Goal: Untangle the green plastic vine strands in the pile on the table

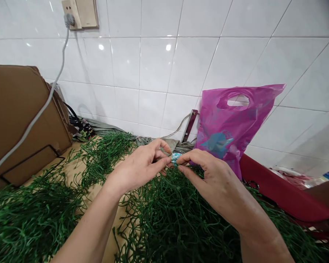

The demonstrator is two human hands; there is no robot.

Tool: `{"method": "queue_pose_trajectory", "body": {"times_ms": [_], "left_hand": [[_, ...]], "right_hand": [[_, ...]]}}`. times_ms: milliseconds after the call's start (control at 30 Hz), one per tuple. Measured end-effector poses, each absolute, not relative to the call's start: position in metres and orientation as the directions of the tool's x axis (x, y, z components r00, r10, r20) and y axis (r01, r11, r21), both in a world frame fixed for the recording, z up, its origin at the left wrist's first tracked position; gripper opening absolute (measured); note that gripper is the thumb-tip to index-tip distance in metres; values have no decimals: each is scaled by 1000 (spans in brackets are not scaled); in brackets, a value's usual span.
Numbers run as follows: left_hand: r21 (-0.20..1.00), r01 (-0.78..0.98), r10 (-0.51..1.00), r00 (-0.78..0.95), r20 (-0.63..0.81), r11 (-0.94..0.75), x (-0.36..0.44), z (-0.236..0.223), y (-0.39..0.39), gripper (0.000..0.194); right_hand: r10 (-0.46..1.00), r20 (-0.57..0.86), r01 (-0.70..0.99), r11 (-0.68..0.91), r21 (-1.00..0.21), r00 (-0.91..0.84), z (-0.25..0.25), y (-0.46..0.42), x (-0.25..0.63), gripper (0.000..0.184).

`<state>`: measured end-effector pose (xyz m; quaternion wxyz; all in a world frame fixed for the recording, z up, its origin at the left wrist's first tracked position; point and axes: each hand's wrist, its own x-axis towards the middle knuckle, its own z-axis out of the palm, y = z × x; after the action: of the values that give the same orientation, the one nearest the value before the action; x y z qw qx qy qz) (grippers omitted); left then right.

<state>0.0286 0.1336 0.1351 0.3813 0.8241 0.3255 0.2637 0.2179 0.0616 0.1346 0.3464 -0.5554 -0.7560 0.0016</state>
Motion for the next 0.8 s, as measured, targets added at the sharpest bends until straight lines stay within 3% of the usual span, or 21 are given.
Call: {"method": "queue_pose_trajectory", "body": {"times_ms": [367, 567, 800], "left_hand": [[921, 71, 730, 634, 256, -384, 30, 129, 143, 10], [774, 307, 693, 685, 225, -554, 28, 134, 137, 26], [718, 325, 675, 689, 266, -615, 36, 134, 136, 29]], "right_hand": [[869, 481, 821, 353, -448, -111, 134, 66, 220, 14], [849, 528, 820, 312, -480, -14, 137, 66, 227, 14], [941, 338, 610, 251, -752, 30, 143, 65, 234, 17]]}}
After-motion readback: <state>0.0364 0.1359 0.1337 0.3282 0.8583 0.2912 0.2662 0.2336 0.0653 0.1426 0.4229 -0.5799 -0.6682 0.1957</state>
